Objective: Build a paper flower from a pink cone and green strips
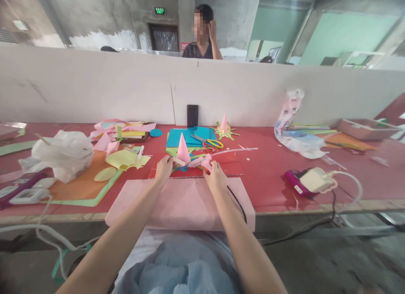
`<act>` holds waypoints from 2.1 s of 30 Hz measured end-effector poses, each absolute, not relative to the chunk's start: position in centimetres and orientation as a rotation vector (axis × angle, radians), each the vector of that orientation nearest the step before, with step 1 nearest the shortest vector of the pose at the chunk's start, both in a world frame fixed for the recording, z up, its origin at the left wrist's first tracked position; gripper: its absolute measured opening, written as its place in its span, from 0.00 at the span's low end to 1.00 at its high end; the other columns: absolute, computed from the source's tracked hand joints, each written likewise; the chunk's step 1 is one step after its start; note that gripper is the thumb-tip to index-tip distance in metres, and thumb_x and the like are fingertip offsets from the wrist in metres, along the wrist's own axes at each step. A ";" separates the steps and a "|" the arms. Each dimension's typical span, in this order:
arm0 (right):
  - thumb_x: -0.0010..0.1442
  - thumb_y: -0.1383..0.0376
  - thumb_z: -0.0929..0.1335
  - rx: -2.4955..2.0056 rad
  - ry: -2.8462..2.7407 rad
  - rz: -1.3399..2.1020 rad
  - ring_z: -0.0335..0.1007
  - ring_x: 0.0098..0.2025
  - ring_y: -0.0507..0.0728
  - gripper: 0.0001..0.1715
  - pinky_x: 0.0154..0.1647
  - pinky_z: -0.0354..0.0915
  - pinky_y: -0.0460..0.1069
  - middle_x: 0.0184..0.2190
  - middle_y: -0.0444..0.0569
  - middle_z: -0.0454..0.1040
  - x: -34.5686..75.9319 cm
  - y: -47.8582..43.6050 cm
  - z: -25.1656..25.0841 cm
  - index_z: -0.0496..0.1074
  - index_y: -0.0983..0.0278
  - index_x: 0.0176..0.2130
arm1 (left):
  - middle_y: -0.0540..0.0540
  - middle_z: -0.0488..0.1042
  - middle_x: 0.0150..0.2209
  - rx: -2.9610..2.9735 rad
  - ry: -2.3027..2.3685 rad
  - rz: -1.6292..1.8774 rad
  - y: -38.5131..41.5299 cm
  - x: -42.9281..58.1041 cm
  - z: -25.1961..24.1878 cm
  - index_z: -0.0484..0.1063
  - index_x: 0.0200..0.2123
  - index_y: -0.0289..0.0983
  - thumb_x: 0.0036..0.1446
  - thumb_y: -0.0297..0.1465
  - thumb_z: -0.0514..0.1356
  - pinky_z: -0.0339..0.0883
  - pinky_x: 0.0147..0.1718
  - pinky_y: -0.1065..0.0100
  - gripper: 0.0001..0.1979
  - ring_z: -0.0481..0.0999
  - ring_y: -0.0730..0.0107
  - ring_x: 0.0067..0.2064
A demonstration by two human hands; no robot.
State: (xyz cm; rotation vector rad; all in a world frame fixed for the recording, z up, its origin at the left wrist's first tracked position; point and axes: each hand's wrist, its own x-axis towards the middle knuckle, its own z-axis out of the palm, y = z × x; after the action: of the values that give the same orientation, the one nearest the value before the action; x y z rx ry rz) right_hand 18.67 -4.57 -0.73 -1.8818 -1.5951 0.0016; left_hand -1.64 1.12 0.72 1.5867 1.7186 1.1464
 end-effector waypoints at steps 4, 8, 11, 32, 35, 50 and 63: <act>0.52 0.61 0.66 -1.851 -1.592 -0.050 0.68 0.40 0.56 0.16 0.28 0.54 0.46 0.41 0.47 0.70 18.7 -4.5 -0.9 0.62 0.60 0.42 | 0.45 0.75 0.28 1.593 1.718 1.152 1.2 -1.7 0.7 0.66 0.25 0.38 0.57 0.31 0.47 0.62 0.34 0.69 0.12 0.75 0.65 0.33; 0.52 0.62 0.66 -1.806 -1.606 -0.124 0.68 0.41 0.57 0.15 0.32 0.57 0.47 0.40 0.48 0.71 18.8 -4.4 -1.0 0.62 0.61 0.41 | 0.45 0.75 0.27 1.599 1.709 1.150 1.2 -1.7 0.7 0.67 0.25 0.37 0.57 0.31 0.46 0.62 0.33 0.69 0.13 0.74 0.66 0.32; 0.52 0.63 0.66 -1.791 -1.618 -0.162 0.68 0.40 0.57 0.14 0.36 0.58 0.48 0.38 0.49 0.72 18.9 -4.3 -0.9 0.63 0.62 0.40 | 0.45 0.75 0.28 1.609 1.693 1.159 1.1 -1.6 0.5 0.67 0.26 0.38 0.57 0.32 0.46 0.62 0.33 0.69 0.13 0.74 0.66 0.32; 0.50 0.54 0.66 -1.729 -1.453 0.073 0.68 0.38 0.57 0.19 0.35 0.60 0.48 0.36 0.49 0.72 19.3 -4.4 -0.9 0.64 0.62 0.39 | 0.45 0.75 0.27 1.586 1.675 1.176 1.2 -1.5 0.5 0.66 0.26 0.37 0.58 0.33 0.47 0.63 0.32 0.70 0.13 0.75 0.67 0.31; 0.50 0.52 0.65 -1.795 -1.246 0.112 0.67 0.38 0.58 0.21 0.35 0.60 0.48 0.36 0.50 0.71 19.6 -4.6 -0.2 0.64 0.62 0.40 | 0.46 0.74 0.27 1.600 1.677 1.227 1.0 -1.6 0.8 0.67 0.27 0.38 0.58 0.34 0.46 0.62 0.32 0.70 0.13 0.74 0.67 0.31; 0.59 0.54 0.61 -1.577 -1.169 -0.215 0.66 0.45 0.61 0.19 0.46 0.61 0.54 0.42 0.56 0.72 21.3 -4.1 -0.5 0.69 0.65 0.41 | 0.49 0.73 0.24 1.624 1.507 1.277 0.9 -1.3 1.0 0.65 0.25 0.37 0.56 0.34 0.50 0.62 0.31 0.72 0.11 0.73 0.70 0.29; 0.58 0.50 0.61 -1.266 -1.561 0.726 0.71 0.33 0.55 0.20 0.37 0.63 0.47 0.28 0.47 0.75 16.5 -5.6 -0.5 0.70 0.63 0.37 | 0.52 0.68 0.20 1.658 0.964 1.167 0.6 -0.2 1.3 0.64 0.23 0.36 0.55 0.39 0.52 0.65 0.28 0.72 0.14 0.70 0.74 0.24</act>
State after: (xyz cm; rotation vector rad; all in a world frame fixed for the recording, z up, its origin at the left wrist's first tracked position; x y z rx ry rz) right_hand 16.50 -5.62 -0.50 -1.2658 -1.5611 0.7264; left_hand -0.18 0.57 1.30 1.6583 0.9640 1.1674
